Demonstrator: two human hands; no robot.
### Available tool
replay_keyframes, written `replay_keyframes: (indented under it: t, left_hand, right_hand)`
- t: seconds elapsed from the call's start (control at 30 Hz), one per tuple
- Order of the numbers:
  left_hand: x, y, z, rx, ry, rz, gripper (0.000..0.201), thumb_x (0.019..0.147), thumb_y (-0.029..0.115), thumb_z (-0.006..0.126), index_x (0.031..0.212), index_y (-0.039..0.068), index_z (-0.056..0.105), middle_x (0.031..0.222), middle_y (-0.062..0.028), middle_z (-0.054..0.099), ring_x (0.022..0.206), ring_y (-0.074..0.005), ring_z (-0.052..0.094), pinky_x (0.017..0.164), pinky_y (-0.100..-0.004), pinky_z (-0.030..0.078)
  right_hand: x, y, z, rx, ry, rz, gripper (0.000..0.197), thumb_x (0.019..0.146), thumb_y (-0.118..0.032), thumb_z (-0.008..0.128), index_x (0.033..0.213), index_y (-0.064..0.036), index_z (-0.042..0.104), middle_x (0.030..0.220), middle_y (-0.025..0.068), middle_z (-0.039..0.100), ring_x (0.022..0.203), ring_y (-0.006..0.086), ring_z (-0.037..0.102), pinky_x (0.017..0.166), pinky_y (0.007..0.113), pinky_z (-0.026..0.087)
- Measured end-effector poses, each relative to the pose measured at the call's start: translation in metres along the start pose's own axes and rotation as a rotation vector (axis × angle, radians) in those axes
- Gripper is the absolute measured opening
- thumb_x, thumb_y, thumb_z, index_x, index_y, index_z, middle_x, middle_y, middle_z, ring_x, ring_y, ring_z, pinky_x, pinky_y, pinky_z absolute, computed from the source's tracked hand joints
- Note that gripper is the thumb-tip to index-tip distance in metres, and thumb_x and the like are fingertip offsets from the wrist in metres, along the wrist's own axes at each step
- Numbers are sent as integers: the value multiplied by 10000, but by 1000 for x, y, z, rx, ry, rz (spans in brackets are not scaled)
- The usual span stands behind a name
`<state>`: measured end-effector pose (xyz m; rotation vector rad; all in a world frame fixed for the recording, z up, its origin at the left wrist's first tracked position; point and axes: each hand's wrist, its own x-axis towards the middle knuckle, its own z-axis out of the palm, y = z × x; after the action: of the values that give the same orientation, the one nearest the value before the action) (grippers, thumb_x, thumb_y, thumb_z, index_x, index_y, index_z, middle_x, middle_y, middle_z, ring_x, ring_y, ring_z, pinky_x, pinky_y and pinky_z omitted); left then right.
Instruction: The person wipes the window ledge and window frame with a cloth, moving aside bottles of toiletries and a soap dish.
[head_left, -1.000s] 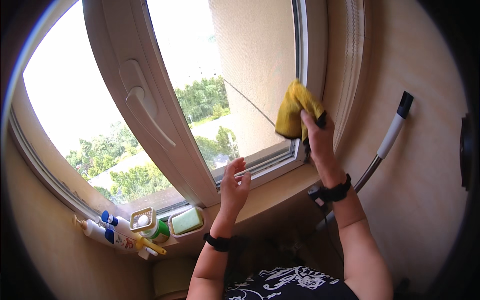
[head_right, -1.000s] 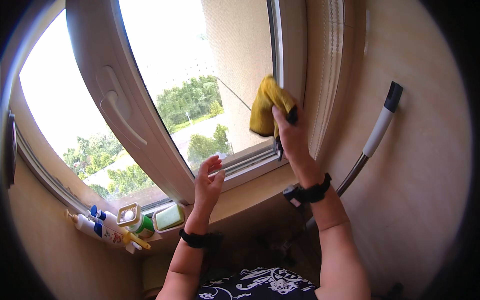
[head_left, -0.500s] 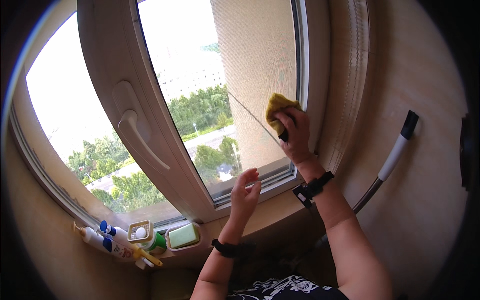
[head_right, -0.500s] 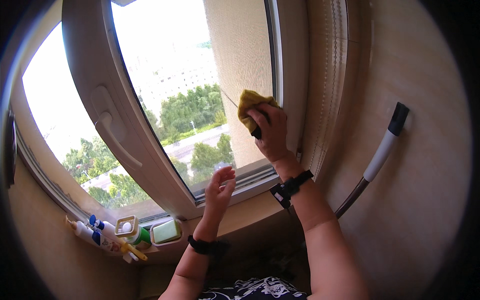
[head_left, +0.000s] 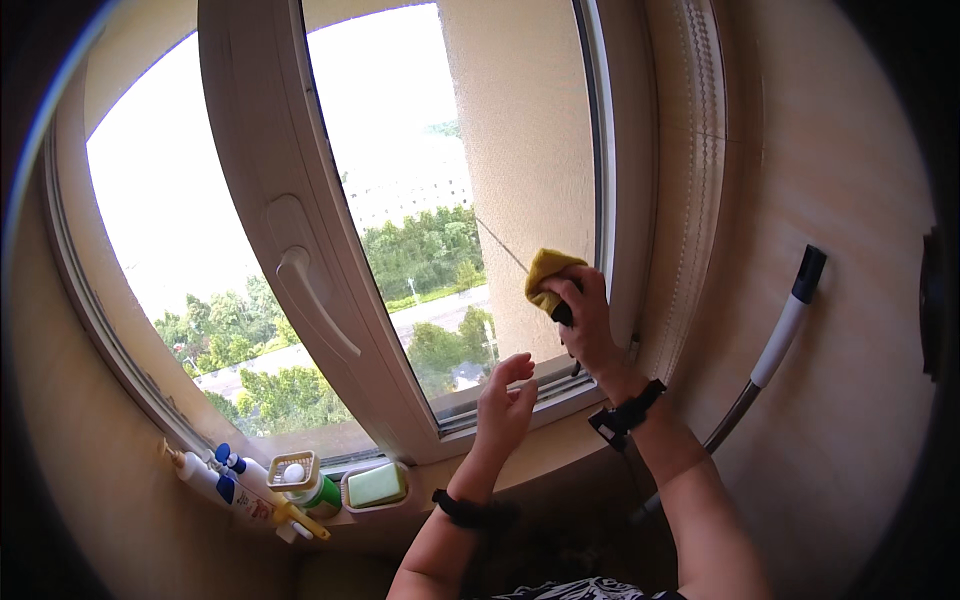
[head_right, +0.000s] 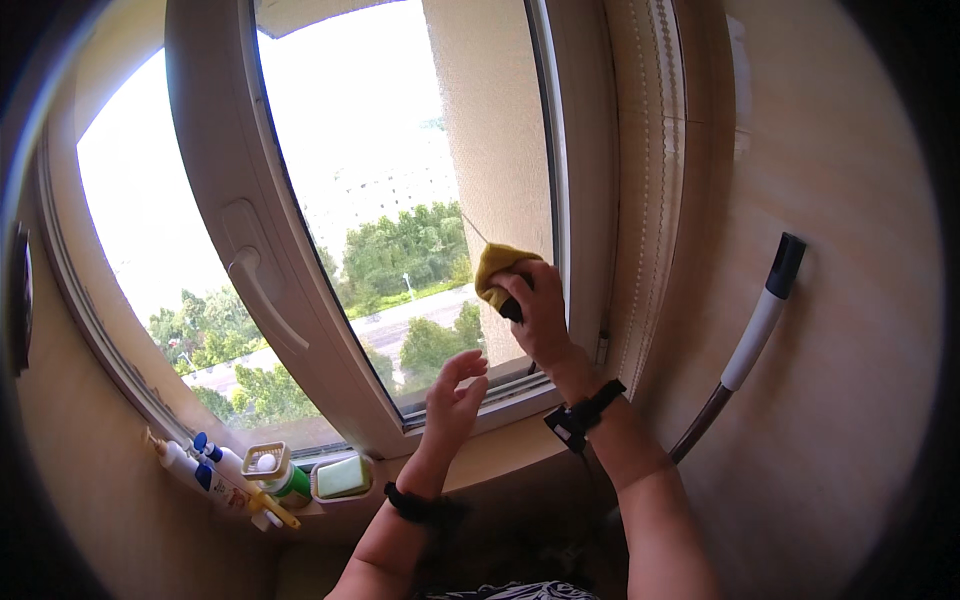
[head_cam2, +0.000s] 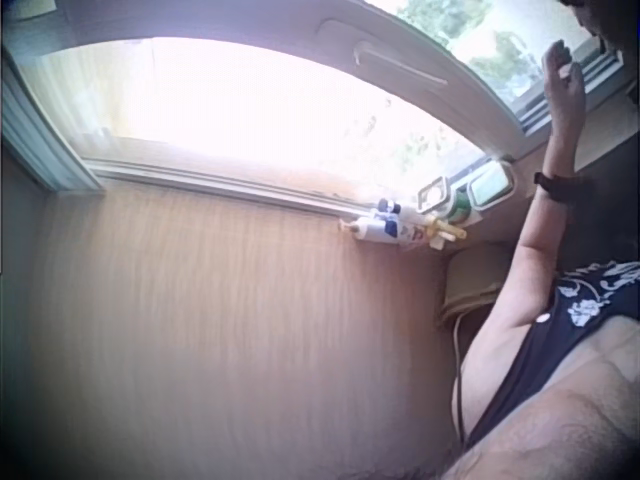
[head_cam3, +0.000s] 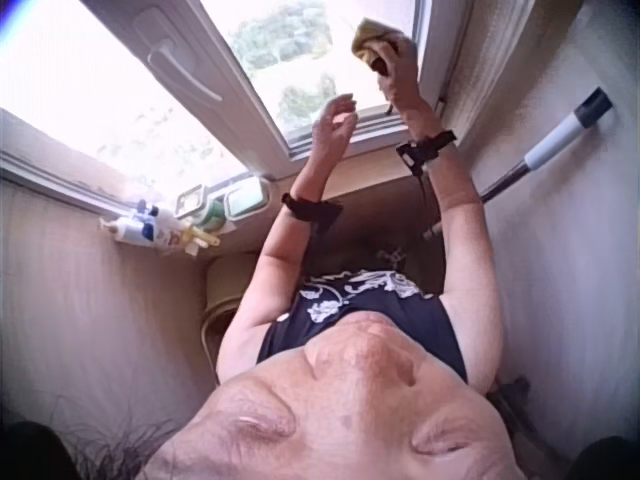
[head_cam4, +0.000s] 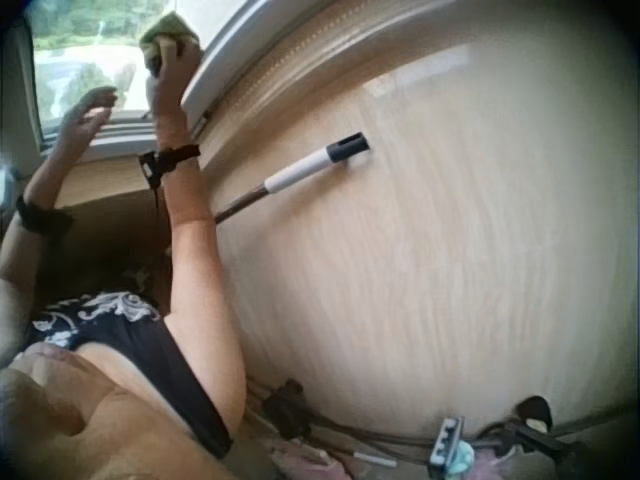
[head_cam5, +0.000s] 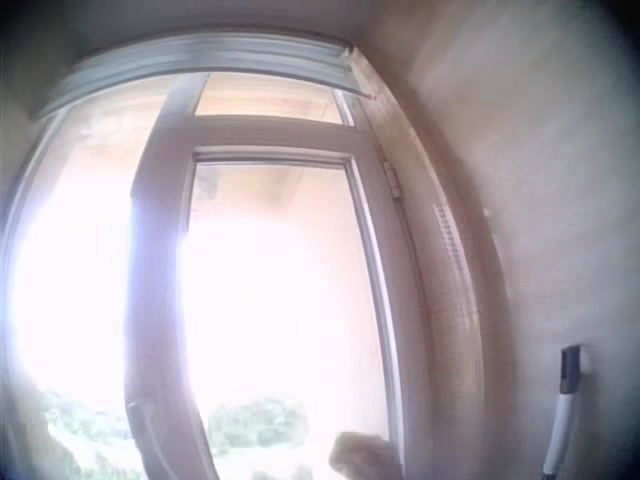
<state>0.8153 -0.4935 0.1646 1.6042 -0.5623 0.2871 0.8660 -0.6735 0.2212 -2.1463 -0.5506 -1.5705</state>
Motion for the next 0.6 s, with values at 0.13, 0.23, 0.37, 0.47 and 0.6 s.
replay_keyframes:
  t: [0.13, 0.23, 0.37, 0.47, 0.6]
  left_hand:
    - [20, 39, -11, 3, 14, 74, 395, 904, 9, 621, 1292, 58, 566, 1197, -99, 655, 1125, -176, 638, 845, -309, 563]
    - [22, 46, -20, -2, 38, 101, 398, 906, 16, 623, 1297, 64, 566, 1189, -94, 659, 1125, -172, 638, 846, -312, 561]
    - [17, 24, -27, -84, 76, 44, 401, 908, 32, 627, 1303, 72, 567, 1174, -83, 667, 1119, -163, 637, 841, -307, 553]
    - [9, 5, -30, -143, 89, -38, 407, 908, 17, 607, 1310, 44, 548, 1163, -99, 654, 1106, -171, 628, 850, -303, 549]
    - [1, 17, -4, -101, -15, -11, 392, 910, 27, 617, 1298, 43, 560, 1149, -94, 661, 1081, -157, 639, 832, -290, 550]
  right_hand:
    - [147, 11, -32, -64, 270, -149, 510, 735, 80, 707, 1174, -165, 627, 1097, 115, 572, 1045, 347, 557, 920, 425, 482]
    - [223, 3, -44, -39, 431, -236, 459, 776, 19, 702, 1186, -173, 626, 1064, 117, 596, 985, 345, 593, 871, 429, 513]
    - [206, -14, -20, -137, 443, -244, 489, 740, -8, 726, 1181, -195, 627, 1066, 102, 590, 975, 335, 585, 842, 427, 509]
    - [106, -26, 26, -104, 214, -257, 635, 626, -28, 787, 1208, -213, 615, 1134, 55, 538, 1010, 280, 538, 874, 426, 434]
    - [0, -2, -2, -123, -137, -313, 578, 644, -76, 803, 1181, -205, 630, 1088, 52, 546, 1014, 262, 532, 882, 417, 433]
